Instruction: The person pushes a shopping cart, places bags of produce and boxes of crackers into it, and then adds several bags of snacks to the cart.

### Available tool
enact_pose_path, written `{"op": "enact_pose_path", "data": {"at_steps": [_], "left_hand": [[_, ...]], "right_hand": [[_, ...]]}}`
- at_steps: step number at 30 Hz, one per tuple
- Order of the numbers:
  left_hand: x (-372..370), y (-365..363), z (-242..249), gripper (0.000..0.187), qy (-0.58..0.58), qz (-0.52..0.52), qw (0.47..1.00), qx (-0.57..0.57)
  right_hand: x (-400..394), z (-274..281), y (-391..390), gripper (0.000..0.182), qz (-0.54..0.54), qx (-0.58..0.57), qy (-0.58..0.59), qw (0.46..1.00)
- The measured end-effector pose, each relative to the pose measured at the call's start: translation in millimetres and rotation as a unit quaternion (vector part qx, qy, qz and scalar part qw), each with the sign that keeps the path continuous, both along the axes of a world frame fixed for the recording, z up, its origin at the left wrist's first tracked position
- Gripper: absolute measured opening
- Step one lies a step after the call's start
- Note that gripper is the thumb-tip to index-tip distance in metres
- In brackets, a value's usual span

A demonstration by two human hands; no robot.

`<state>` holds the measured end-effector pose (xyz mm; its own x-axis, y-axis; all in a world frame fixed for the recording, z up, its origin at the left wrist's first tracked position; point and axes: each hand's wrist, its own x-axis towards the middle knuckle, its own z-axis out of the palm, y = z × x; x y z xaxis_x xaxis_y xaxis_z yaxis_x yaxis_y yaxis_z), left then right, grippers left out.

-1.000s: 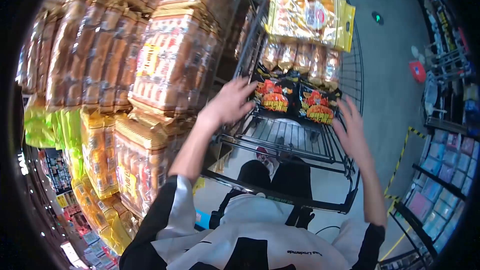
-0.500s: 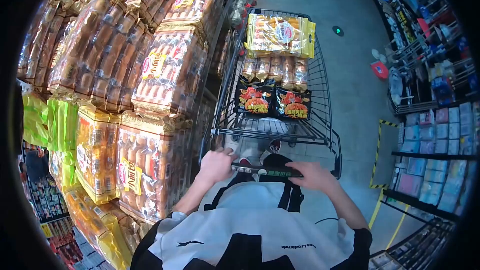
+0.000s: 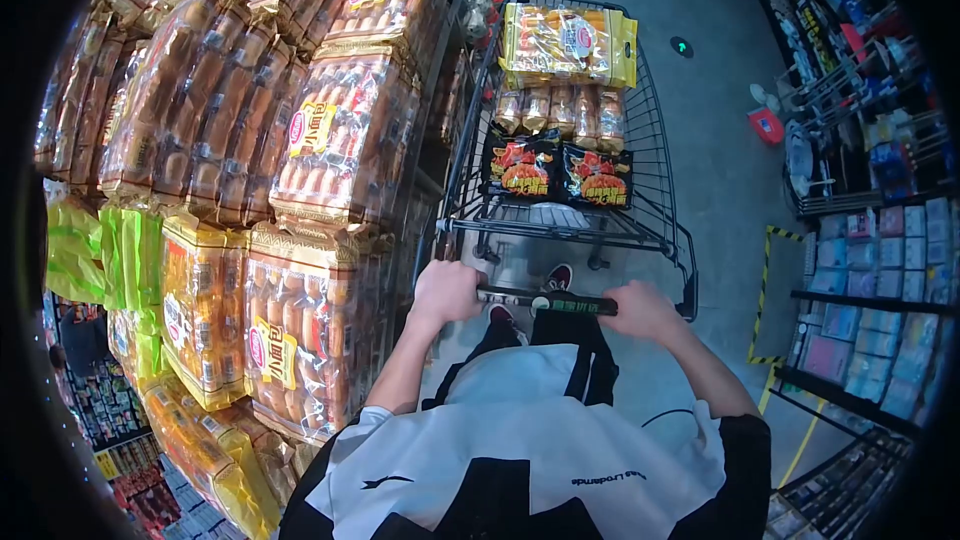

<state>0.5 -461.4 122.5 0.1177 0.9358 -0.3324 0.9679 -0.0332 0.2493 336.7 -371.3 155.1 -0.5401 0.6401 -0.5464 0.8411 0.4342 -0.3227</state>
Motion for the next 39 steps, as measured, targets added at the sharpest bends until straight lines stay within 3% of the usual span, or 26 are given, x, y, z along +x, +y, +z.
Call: {"op": "enact_pose_path", "data": {"at_steps": [13,39], "left_hand": [[-21.9,97.0,28.3,0.026,0.048,-0.002,0.999,-0.015],[-34.1,295.5,49.4,0.023,0.094,-0.017,0.991,0.099]], "right_hand": [[-13.7,6.5,87.1,0.037,0.046,0.077,0.097,0.991],[-22.0,36.9,272.2,0.031,0.024,0.106,0.121,0.987]]}}
